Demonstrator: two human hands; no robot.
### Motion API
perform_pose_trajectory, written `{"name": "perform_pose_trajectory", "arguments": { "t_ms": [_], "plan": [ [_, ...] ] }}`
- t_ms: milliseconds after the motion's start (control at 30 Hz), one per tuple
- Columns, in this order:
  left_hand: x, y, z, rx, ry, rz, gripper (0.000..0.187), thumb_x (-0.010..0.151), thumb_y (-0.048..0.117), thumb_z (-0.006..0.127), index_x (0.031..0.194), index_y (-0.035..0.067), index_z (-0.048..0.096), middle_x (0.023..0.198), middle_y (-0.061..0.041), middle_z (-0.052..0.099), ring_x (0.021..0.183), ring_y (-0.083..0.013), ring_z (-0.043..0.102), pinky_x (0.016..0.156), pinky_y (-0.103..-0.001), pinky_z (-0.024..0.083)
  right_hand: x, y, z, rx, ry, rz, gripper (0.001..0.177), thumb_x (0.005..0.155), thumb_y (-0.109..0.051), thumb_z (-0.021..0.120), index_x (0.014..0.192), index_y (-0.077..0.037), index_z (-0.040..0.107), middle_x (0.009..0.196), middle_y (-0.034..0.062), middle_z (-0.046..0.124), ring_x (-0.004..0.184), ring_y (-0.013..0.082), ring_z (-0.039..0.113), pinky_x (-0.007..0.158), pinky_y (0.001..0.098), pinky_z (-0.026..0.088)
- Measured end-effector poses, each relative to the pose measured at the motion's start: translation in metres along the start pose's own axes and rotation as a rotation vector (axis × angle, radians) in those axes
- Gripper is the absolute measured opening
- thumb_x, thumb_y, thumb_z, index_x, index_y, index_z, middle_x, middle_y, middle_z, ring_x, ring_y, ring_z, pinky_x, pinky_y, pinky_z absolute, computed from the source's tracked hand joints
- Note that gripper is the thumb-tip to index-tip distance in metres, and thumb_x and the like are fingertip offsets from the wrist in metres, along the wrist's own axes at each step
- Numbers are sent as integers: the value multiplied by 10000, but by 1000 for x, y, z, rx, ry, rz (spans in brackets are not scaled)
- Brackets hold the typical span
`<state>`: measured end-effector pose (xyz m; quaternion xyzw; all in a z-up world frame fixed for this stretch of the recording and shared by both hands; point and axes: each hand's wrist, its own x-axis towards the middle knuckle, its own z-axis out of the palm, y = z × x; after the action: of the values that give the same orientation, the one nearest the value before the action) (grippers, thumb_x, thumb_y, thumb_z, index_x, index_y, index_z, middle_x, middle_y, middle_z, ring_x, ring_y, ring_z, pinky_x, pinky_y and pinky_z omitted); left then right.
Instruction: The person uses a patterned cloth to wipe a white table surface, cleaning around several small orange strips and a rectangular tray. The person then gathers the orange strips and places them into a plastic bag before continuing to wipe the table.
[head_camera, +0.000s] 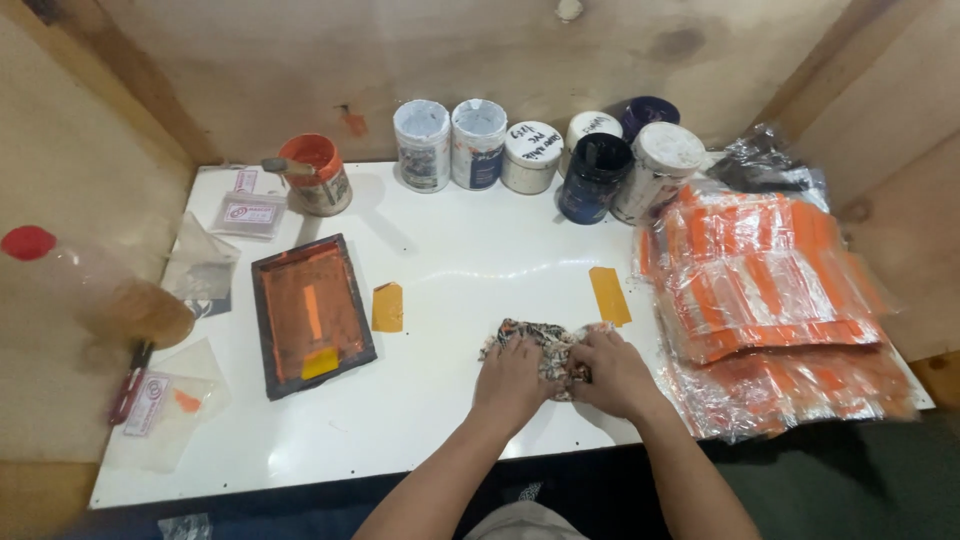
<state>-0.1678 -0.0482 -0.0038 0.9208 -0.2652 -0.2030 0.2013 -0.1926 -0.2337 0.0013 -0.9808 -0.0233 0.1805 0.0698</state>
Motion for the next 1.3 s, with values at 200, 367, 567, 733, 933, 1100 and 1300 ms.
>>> {"name": "perform_pose_trajectory", "arguments": {
  "t_ms": [200, 367, 567, 733, 933, 1100, 1300],
  "plan": [
    [43, 19, -10, 4, -18, -23, 738, 1018, 456, 543, 1559, 2, 329, 1650, -225, 326, 1573, -379, 204, 1271, -545, 96, 10, 7, 3, 66, 76, 108, 440, 922, -259, 519, 1358, -204, 503, 1530, 181, 404, 1500, 462, 319, 1248, 517, 270],
    [68, 21, -30, 4, -84, -43, 759, 1040, 454, 478, 1620, 32, 230, 1700, -194, 247, 1599, -344, 147, 1286, -515, 62, 39, 20, 3, 102, 75, 146, 525, 900, -309, 493, 1415, -223, 448, 1614, 247, 284, 1513, 533, 234, 1241, 562, 230],
    [93, 20, -39, 102, -120, -59, 665, 1074, 417, 403, 1665, 190, 199, 1735, -122, 176, 1612, -314, 91, 1295, -506, 37, 82, 40, 1, 209, 90, 165, 482, 860, -507, 542, 1241, -212, 538, 1518, 182, 392, 1516, 492, 249, 1252, 559, 199],
    [112, 19, -40, 109, -140, -102, 656, 1066, 406, 404, 1668, 243, 202, 1749, -94, 126, 1616, -296, 55, 1297, -489, 6, 127, 55, 14, 273, 203, 181, 436, 1033, -506, 424, 1058, -120, 624, 1386, 186, 495, 1480, 474, 315, 1235, 567, 241],
    [136, 13, -40, 123, -138, -131, 634, 1074, 394, 356, 1671, 262, 192, 1754, -95, 97, 1618, -288, 36, 1297, -481, -4, 157, 55, 19, 225, 230, 263, 413, 1049, -445, 440, 1127, -70, 593, 1573, 294, 346, 1503, 541, 231, 1234, 597, 206],
    [161, 4, -40, 90, -112, -132, 654, 1067, 417, 359, 1674, 257, 177, 1756, -108, 77, 1619, -300, 16, 1293, -485, -32, 181, 66, 15, 233, 284, 247, 358, 1021, -406, 495, 1075, -71, 606, 1540, 285, 386, 1496, 538, 248, 1230, 597, 223],
    [182, -3, -49, 63, -85, -129, 647, 1068, 410, 365, 1668, 250, 186, 1755, -112, 75, 1618, -300, 14, 1293, -481, -45, 212, 78, 11, 216, 312, 211, 357, 996, -419, 524, 1019, -76, 617, 1465, 244, 447, 1483, 519, 283, 1219, 604, 253]
  ]
}}
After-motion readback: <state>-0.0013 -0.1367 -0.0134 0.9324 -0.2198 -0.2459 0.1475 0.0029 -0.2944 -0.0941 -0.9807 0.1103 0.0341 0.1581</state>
